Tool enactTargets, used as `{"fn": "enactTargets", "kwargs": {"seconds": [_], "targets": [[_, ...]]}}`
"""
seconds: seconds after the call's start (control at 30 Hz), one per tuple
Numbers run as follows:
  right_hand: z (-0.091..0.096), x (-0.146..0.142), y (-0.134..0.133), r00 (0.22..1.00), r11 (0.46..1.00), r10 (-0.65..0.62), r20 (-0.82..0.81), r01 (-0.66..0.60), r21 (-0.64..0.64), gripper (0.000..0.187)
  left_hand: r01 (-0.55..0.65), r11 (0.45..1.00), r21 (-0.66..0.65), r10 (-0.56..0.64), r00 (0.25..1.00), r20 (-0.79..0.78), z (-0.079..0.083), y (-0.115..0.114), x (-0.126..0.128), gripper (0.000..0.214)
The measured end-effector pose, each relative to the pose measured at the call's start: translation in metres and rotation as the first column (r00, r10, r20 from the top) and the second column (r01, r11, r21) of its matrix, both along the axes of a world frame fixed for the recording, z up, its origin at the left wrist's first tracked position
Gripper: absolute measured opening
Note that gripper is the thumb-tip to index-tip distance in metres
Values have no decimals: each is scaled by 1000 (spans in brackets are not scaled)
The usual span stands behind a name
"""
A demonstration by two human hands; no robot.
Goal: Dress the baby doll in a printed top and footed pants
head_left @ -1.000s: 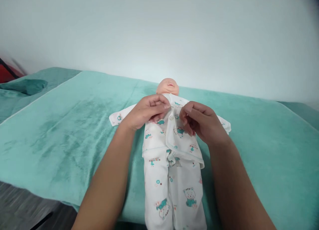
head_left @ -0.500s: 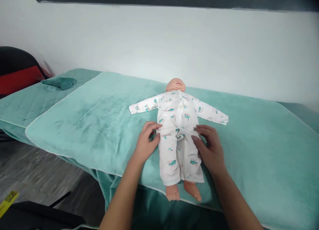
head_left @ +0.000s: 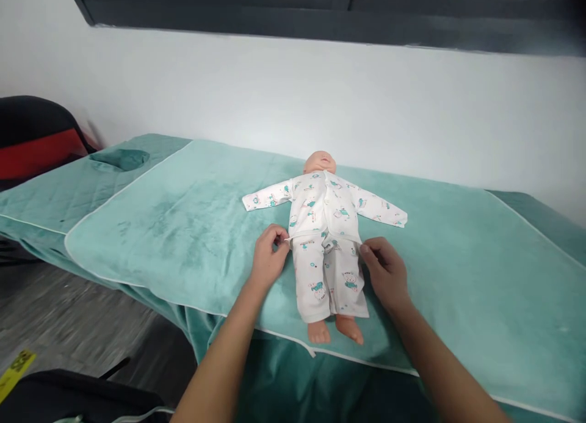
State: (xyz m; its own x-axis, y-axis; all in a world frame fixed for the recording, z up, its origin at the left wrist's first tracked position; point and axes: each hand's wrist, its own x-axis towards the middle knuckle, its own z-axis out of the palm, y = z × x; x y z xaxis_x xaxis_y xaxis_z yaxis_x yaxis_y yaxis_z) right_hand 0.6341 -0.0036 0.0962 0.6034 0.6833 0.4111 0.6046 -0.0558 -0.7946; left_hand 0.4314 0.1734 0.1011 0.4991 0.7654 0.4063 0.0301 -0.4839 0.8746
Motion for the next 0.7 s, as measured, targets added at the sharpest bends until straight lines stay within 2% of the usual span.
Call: {"fn": "enactTargets", "kwargs": {"seconds": [0.07, 0.1, 0.13, 0.17, 0.23, 0.3, 0.37, 0.43, 0.53, 0.7], "targets": [[-1, 23, -2, 999, 996, 41, 7, -40, -77, 28, 2, 998, 56, 3, 996, -91, 2, 12, -5, 12], [-2, 41, -2, 1000, 993, 17, 24, -14, -115, 28, -32, 994, 106, 48, 987, -152, 2, 21, -7, 13], [-3, 60, -2, 997, 986, -61, 53, 69, -152, 29, -90, 982, 164, 126, 967, -220, 3, 32, -9, 16], [-4, 82, -1, 982, 966, -165, 96, 181, -185, 33, -177, 958, 224, 238, 928, -285, 4, 45, -11, 23], [-7, 125, 5, 909, 885, -340, 240, 396, -245, 55, -325, 891, 317, 438, 797, -415, 5, 71, -11, 42], [-10, 162, 13, 876, 818, -336, 345, 453, -354, 61, -365, 851, 377, 523, 664, -535, 7, 94, -9, 50], [-12, 187, 24, 877, 798, -279, 392, 439, -413, 53, -345, 842, 415, 539, 583, -608, 9, 111, -5, 46], [-15, 202, 36, 877, 816, -243, 415, 416, -402, 44, -321, 834, 450, 550, 551, -627, 9, 124, -1, 41], [-17, 216, 49, 856, 844, -267, 442, 429, -321, 39, -322, 806, 497, 588, 526, -614, 8, 137, 2, 43], [-18, 224, 52, 843, 830, -335, 421, 475, -291, 38, -347, 763, 545, 644, 480, -596, 6, 148, 4, 40]]}}
